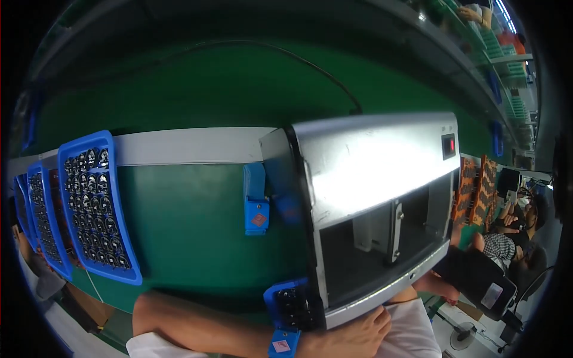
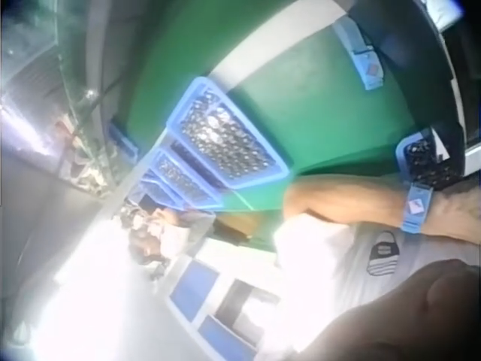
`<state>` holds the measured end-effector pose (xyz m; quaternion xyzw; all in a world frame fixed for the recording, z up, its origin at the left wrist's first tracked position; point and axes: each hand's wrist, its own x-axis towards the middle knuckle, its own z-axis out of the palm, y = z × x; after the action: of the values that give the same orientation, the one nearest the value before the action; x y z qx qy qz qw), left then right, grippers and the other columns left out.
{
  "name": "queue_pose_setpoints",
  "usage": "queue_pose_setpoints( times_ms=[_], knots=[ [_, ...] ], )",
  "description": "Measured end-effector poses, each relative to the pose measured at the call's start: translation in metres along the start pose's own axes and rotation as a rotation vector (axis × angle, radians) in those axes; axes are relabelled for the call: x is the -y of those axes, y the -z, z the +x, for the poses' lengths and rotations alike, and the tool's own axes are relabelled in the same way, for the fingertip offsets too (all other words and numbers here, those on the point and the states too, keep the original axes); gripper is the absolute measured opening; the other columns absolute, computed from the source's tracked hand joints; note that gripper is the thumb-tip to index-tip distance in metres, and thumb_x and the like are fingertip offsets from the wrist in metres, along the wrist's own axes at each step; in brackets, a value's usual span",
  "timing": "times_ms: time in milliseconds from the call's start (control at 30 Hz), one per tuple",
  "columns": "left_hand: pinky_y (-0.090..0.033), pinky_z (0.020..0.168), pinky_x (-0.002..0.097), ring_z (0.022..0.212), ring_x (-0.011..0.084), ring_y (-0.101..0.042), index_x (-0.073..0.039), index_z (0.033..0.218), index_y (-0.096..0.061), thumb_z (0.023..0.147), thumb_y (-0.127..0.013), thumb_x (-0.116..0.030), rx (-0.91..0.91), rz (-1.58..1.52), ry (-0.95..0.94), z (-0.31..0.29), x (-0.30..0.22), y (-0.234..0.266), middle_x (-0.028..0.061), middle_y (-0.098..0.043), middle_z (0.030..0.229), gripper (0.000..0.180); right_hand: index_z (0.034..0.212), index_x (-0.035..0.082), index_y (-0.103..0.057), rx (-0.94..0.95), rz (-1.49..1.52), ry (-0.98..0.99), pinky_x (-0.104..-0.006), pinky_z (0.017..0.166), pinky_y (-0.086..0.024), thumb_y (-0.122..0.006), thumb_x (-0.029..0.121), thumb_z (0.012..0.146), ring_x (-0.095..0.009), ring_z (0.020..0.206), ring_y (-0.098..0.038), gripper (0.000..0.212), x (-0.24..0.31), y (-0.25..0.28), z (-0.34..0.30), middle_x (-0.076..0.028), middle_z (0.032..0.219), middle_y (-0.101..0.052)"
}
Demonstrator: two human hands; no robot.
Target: The person fastens screws into electronic modules within a plastic tray on an assembly line using an electric screwdriver.
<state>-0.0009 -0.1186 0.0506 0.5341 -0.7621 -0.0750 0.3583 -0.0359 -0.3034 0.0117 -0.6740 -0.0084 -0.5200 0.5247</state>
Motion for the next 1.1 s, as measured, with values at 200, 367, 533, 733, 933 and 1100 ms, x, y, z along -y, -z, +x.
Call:
queue_pose_setpoints(
  times_ms=[200,367,533,733,933,1100],
  knots=[
    [-0.039,0.092,0.0368,0.094,0.0218,-0.056,-0.004,0.084,-0.069,0.078,-0.053,-0.022,-0.036,0.054,0.020,-0.002,-0.006,-0.004,0.0063,-0.064,0.092,0.024,0.145,-0.003,-0.014,-0.102,-0.099,0.004,-0.0283,0.061,-0.049,-0.047,0.056,0.093,-0.020,0.065,-0.059,0.085,0.003,-0.012,0.000,-0.019,0.084,-0.060],
    [-0.039,0.093,0.0375,0.095,0.0224,-0.056,-0.004,0.085,-0.069,0.079,-0.053,-0.022,-0.068,0.083,0.037,-0.001,-0.007,-0.006,0.0066,-0.064,0.094,0.025,0.142,-0.006,-0.018,0.119,0.042,-0.017,-0.0304,0.074,-0.051,-0.048,0.053,0.094,-0.021,0.073,-0.065,0.082,-0.001,0.004,0.003,-0.022,0.093,-0.063],
    [-0.044,0.089,0.0363,0.093,0.0205,-0.060,-0.002,0.093,-0.070,0.086,-0.056,-0.020,0.070,0.068,-0.054,0.007,0.002,0.019,0.0092,-0.067,0.095,0.024,0.082,-0.006,-0.062,-0.264,-0.325,-0.173,-0.0347,0.104,-0.038,-0.047,0.062,0.090,-0.023,0.065,-0.067,0.070,0.000,0.093,-0.003,-0.014,0.069,-0.067],
    [-0.043,0.090,0.0412,0.101,0.0288,-0.057,0.002,0.086,-0.070,0.077,-0.055,-0.022,0.276,0.148,-0.178,0.003,-0.001,0.007,0.0137,-0.064,0.098,0.030,0.131,-0.009,-0.024,-0.050,0.092,-0.017,-0.0266,0.058,-0.049,-0.037,0.085,0.074,-0.019,0.060,-0.057,0.111,-0.016,-0.025,0.014,-0.012,0.076,-0.057],
    [-0.044,0.092,0.0378,0.102,0.0253,-0.058,0.001,0.099,-0.066,0.077,-0.057,-0.023,0.264,0.269,-0.168,0.004,-0.005,0.025,0.0118,-0.065,0.103,0.034,0.144,0.008,-0.024,0.125,0.121,-0.241,-0.0386,0.056,-0.048,-0.057,0.073,0.078,-0.024,0.057,-0.054,0.099,0.000,-0.017,0.023,-0.014,0.073,-0.056],
    [-0.046,0.090,0.0352,0.100,0.0242,-0.059,-0.002,0.102,-0.064,0.074,-0.059,-0.017,0.151,0.228,-0.055,-0.039,0.013,0.005,0.0106,-0.061,0.108,0.032,0.147,0.009,-0.019,0.162,0.328,-0.052,-0.0393,0.055,-0.048,-0.048,0.079,0.077,-0.024,0.058,-0.055,0.104,0.023,-0.005,0.028,-0.015,0.076,-0.055]
  ],
)
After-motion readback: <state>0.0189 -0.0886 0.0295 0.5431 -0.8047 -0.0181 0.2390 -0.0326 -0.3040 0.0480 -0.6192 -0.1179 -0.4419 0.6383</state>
